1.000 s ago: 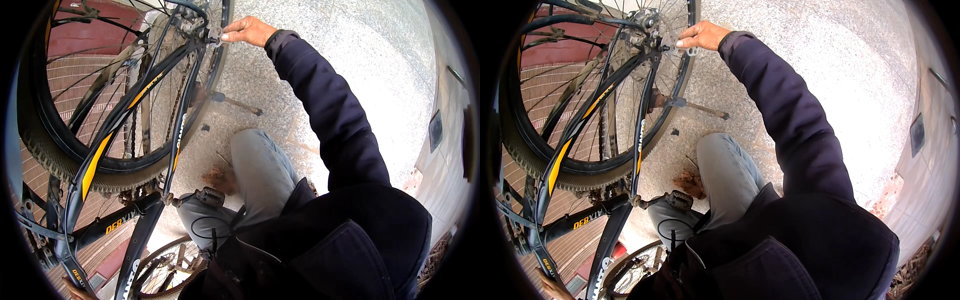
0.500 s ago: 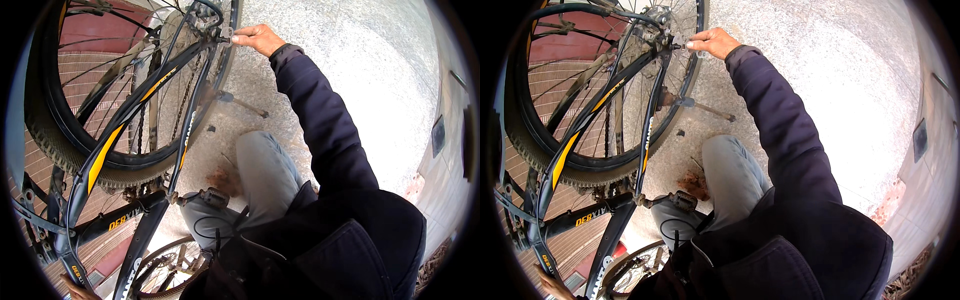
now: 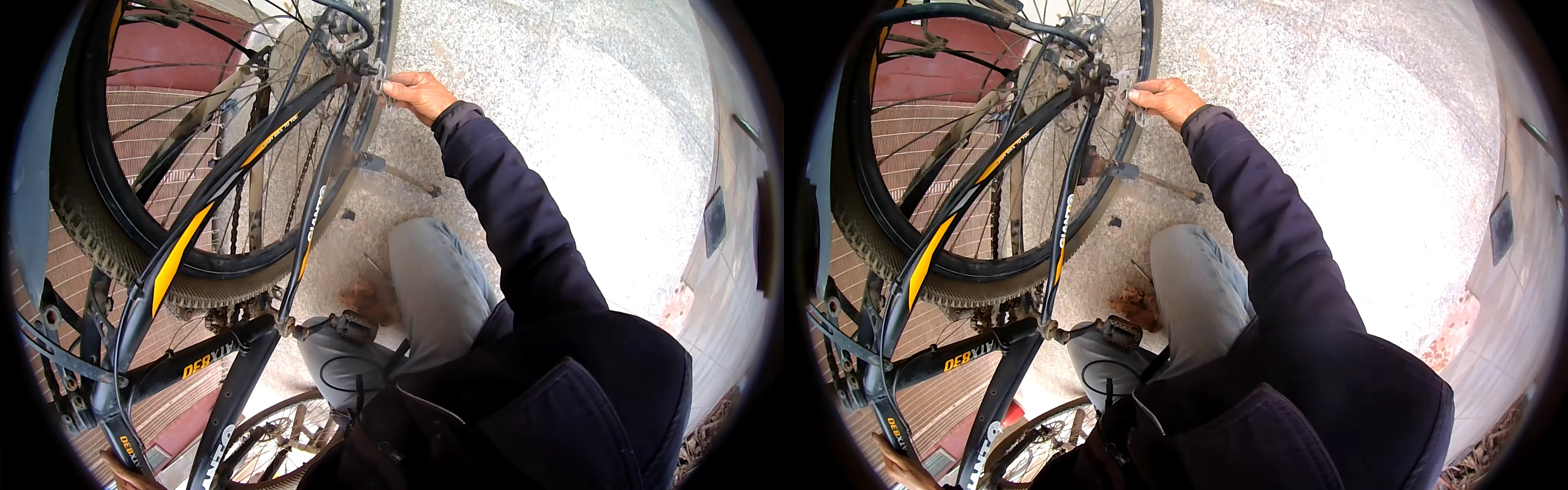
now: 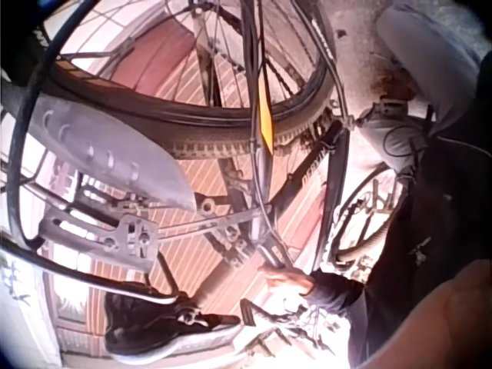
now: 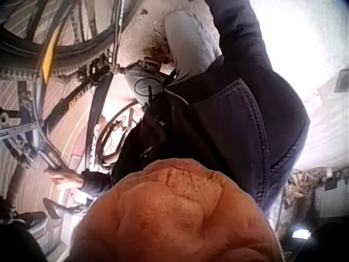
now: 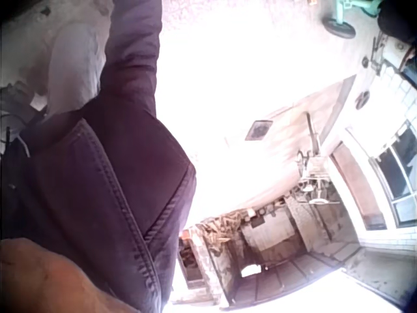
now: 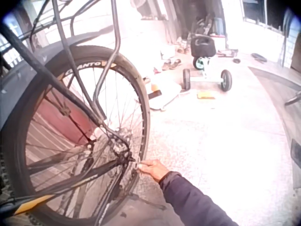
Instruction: The person works on the rear wheel assembly of a bicycle by hand and using a multi-holed wrench, removing and re-attaching small components near the axle.
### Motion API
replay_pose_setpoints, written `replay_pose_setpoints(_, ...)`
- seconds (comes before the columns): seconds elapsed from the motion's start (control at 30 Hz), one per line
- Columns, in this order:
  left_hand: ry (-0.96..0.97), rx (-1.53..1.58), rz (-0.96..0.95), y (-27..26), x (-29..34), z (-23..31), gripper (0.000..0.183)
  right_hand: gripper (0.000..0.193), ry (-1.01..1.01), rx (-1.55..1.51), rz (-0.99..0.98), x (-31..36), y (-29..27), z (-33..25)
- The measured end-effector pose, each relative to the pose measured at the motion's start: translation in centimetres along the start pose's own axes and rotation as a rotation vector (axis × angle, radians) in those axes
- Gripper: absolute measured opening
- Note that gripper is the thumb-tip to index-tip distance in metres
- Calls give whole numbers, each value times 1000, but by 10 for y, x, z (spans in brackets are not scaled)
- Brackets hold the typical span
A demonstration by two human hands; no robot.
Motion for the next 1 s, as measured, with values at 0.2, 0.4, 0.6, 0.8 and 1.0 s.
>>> replay_pose_setpoints(0.2, 25, -103, -6, -4, -7, 10, 28, 40, -20, -73, 144, 5, 6, -6)
replay_pose_setpoints(0.4, 10, -164, -18, -4, -5, 7, 30, 52, -65, 28, 116, -4, 3, -4)
replay_pose_setpoints(0.6, 4, -155, -10, -2, 5, 11, 31, 45, 10, -184, 105, 18, 14, -8)
replay_pose_setpoints(0.8, -555, 501, -242, -6, -7, 22, 50, 28, 183, -171, 313, 99, 20, -6)
replay_pose_setpoints(1.0, -543, 491, -149, -45, -15, 29, 45, 14, 184, 314, 224, 188, 33, -16)
Point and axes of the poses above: each hand's wrist, its own x-axis away from the middle knuckle, its own y-axis out of the palm, z = x × y, the point moved 5 cm from there along -x, towards the middle knuckle, and after that the axes turned 9 degrees about -y, right-handed, at the moved point
